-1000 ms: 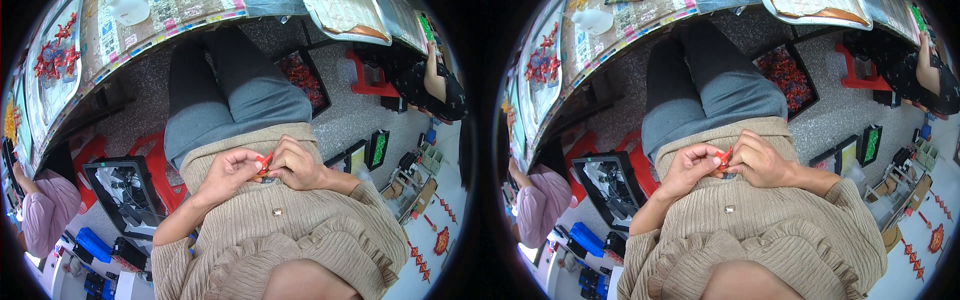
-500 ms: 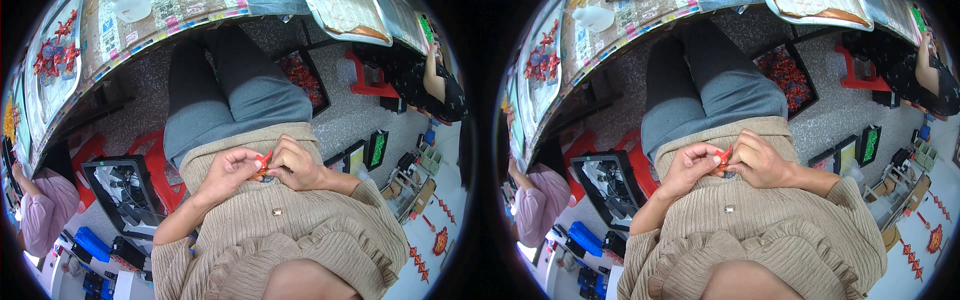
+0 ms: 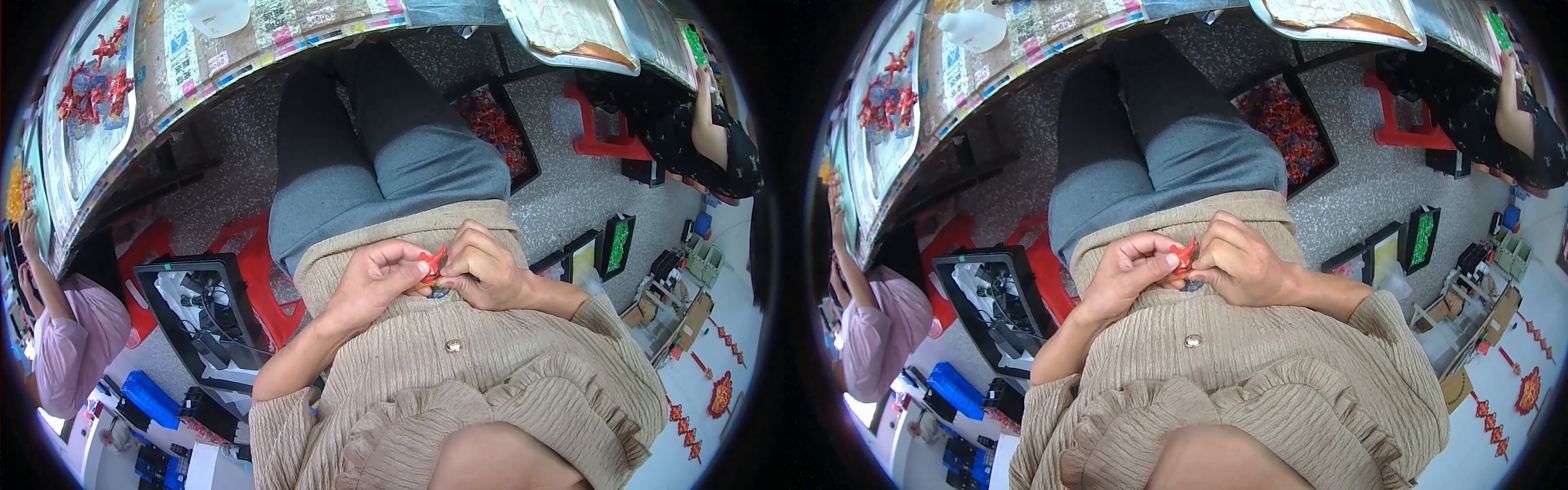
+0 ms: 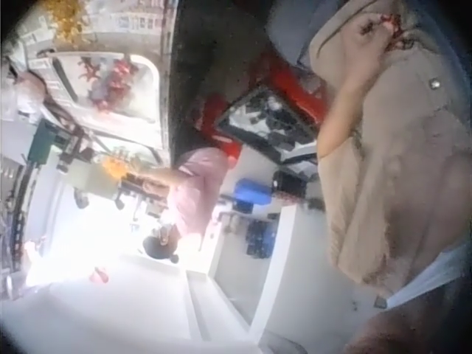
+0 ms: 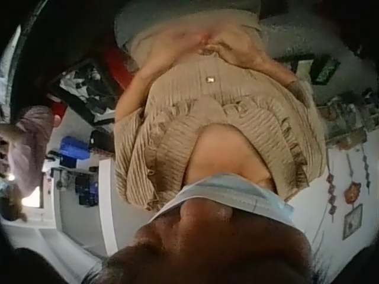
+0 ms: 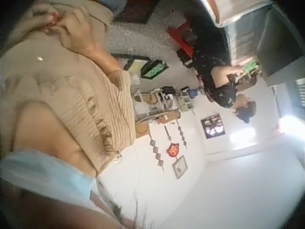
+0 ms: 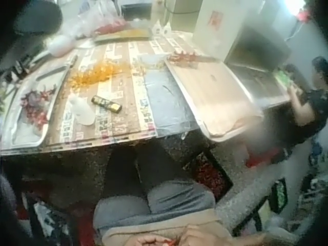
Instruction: The person assembles small plastic toy figurines by applying adhesive from a glue bottle to small plastic parts and joining them together.
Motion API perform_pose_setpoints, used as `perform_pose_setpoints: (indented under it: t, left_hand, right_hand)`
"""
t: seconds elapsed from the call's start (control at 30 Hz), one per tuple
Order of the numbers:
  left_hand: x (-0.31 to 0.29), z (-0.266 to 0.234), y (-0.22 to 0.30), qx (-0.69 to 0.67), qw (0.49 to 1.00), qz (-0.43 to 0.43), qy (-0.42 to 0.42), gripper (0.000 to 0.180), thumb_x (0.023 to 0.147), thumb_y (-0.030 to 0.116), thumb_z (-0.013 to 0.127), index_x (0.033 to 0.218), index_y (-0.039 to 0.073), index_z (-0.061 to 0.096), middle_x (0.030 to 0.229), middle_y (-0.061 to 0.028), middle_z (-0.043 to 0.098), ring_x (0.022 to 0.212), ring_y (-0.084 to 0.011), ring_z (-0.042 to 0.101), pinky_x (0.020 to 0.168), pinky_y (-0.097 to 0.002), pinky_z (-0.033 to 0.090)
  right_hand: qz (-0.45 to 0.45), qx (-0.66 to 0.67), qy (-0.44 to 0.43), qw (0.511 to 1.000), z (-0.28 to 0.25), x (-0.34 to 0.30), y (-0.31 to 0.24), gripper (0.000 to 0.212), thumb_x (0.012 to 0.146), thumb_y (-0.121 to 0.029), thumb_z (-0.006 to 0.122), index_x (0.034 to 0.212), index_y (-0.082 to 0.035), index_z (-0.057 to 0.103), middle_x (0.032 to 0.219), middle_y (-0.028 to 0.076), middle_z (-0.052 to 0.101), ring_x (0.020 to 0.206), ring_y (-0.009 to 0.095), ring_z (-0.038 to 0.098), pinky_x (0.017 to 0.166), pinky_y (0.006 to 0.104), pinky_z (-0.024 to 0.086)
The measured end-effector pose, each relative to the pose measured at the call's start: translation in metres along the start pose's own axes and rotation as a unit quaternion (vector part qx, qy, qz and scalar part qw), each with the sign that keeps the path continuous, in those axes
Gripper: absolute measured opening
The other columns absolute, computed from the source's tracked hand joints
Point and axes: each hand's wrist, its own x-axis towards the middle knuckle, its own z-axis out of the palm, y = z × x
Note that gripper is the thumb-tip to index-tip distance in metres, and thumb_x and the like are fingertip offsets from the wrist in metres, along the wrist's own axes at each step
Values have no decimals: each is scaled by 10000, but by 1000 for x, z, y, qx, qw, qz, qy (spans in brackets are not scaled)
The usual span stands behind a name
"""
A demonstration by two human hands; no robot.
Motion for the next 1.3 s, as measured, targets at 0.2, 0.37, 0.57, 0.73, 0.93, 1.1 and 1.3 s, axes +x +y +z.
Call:
perform_pose_setpoints:
  t: [0.2, 0.37, 0.57, 0.73, 0.93, 1.1, 1.3]
  left_hand:
    - [1, 0, -1, -9, 1000, 10, 4, 204, 923, 124, 595, 1036, -45, 612, 914, -109, 664, 781, -138, 664, 721, -242, 563]
    - [1, 0, -1, -6, 1000, 4, 7, 201, 924, 127, 594, 1029, -43, 615, 915, -109, 664, 781, -139, 664, 718, -244, 562]
    - [1, -1, 0, 4, 1000, 2, -2, 182, 930, 90, 575, 1044, -49, 603, 925, -95, 657, 799, -125, 650, 733, -248, 553]
    - [0, 0, 0, 11, 1000, 3, -1, 181, 928, 87, 573, 1041, -51, 605, 925, -91, 656, 794, -122, 647, 736, -248, 553]
    - [1, 0, 2, 1, 1000, -8, 2, 169, 922, 82, 578, 1019, -53, 611, 922, -90, 651, 789, -122, 646, 734, -242, 552]
    - [0, 2, 3, 16, 1000, 1, 4, 172, 922, 96, 583, 1015, -45, 617, 912, -89, 654, 773, -125, 651, 724, -244, 556]
    - [-1, 1, 1, 28, 1000, 10, 10, 182, 915, 95, 596, 1031, -43, 617, 917, -96, 657, 778, -134, 657, 731, -257, 566]
  right_hand:
    - [-22, -9, -8, 1000, -2, -1, 1, 218, 685, -55, 756, 764, -33, 554, 771, 94, 504, 678, 248, 506, 594, 344, 429]
    - [-28, -15, -8, 999, -1, -1, 1, 218, 679, -49, 755, 769, -32, 557, 773, 94, 504, 676, 251, 507, 592, 345, 430]
    - [-28, -32, 5, 999, 1, -2, -1, 223, 677, -51, 756, 776, -28, 557, 769, 95, 498, 674, 251, 508, 588, 344, 431]
    - [-37, -41, 8, 998, 1, -2, 0, 230, 671, -50, 756, 781, -28, 555, 771, 96, 498, 674, 253, 509, 586, 344, 433]
    - [-46, -35, -8, 998, 0, -2, 0, 231, 673, -43, 755, 782, -28, 551, 775, 96, 498, 678, 257, 514, 586, 349, 437]
    - [-48, -47, 4, 998, 2, -3, 0, 249, 679, -46, 757, 801, -32, 541, 782, 97, 499, 675, 256, 514, 587, 349, 438]
    - [-46, -53, 8, 998, 4, -4, -1, 252, 682, -52, 761, 797, -37, 538, 772, 96, 493, 669, 252, 507, 593, 343, 436]
